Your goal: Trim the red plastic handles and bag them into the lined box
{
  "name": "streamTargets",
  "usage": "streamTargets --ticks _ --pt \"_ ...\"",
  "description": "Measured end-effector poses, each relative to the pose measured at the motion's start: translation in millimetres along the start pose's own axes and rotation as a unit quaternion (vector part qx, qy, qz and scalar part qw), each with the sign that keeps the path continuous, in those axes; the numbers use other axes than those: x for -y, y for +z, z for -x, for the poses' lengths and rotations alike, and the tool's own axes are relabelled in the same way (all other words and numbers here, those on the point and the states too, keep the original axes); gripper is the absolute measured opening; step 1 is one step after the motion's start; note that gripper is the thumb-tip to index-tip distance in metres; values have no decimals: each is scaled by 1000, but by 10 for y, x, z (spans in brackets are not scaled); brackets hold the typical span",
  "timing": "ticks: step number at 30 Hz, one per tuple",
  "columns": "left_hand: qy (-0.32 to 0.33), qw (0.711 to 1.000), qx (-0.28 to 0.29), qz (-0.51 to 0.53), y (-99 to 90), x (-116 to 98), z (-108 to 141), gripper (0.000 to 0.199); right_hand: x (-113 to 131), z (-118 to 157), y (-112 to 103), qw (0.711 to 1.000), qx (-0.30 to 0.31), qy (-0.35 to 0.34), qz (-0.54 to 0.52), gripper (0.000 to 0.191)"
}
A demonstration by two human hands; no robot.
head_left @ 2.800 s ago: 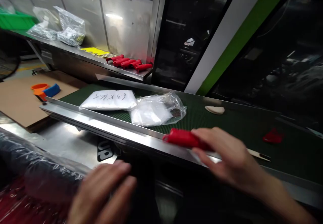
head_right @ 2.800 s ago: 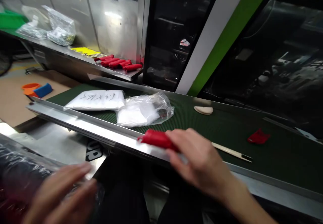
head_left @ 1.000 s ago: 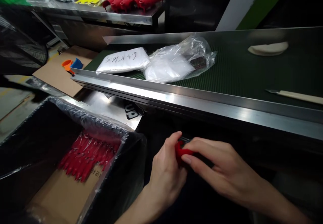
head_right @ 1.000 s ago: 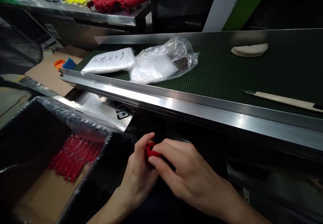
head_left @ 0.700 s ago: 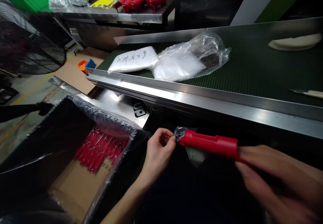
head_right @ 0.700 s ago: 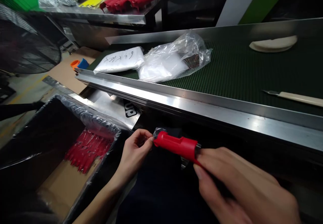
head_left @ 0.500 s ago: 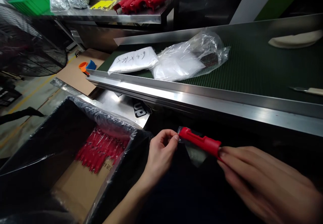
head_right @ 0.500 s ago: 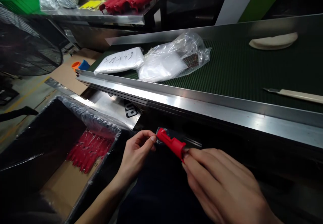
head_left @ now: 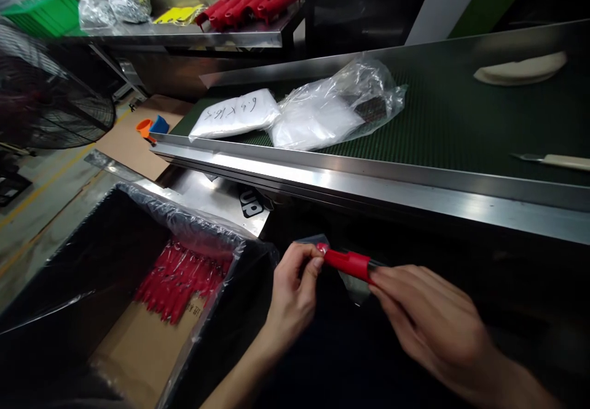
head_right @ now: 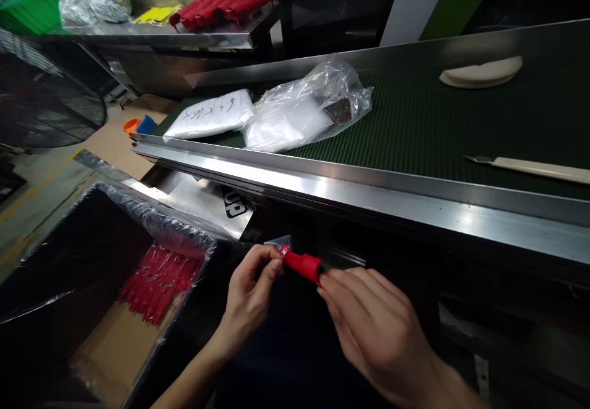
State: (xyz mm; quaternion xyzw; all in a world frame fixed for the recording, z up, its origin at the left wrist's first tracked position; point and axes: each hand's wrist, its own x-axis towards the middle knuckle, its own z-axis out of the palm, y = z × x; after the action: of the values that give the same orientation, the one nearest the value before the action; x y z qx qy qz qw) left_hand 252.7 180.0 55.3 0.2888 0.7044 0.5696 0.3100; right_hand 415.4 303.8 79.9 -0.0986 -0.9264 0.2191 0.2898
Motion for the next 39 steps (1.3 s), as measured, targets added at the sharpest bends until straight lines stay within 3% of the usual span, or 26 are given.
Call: streamTargets --ticks 4,9,13,17,21,24,27,30,32,35,37,39 --pt "7 997 -74 0 171 87 83 13 215 112 253 974 -142 174 9 21" --pt "37 991 -127 -8 301 195 114 10 381 232 459 923 -198 327 -52 14" --pt "36 990 -136 8 363 249 121 10 358 263 548 894 -208 378 -124 16" --pt "8 990 -138 34 404 290 98 12 356 251 567 884 -200 385 -174 16" --pt "15 985 -168 25 449 351 65 10 413 233 597 892 -166 375 -189 10" --pt "31 987 -155 17 485 356 74 11 335 257 630 919 -160 328 -151 16" --pt "47 993 -111 10 435 309 91 12 100 248 561 963 -128 212 -103 28" --pt "58 995 -75 -14 263 229 70 11 -154 147 376 992 1 87 -95 39" --pt "66 996 -35 -38 134 161 47 12 -248 55 261 991 90 35 -94 45" --pt "90 991 66 -68 -3 53 44 11 -232 -59 213 981 170 5 -95 44" --pt "115 983 118 -76 -77 5 66 10 -146 -100 261 975 190 8 -114 37" --pt "134 979 131 -75 -175 -3 87 9 -40 -122 328 972 183 19 -148 30"
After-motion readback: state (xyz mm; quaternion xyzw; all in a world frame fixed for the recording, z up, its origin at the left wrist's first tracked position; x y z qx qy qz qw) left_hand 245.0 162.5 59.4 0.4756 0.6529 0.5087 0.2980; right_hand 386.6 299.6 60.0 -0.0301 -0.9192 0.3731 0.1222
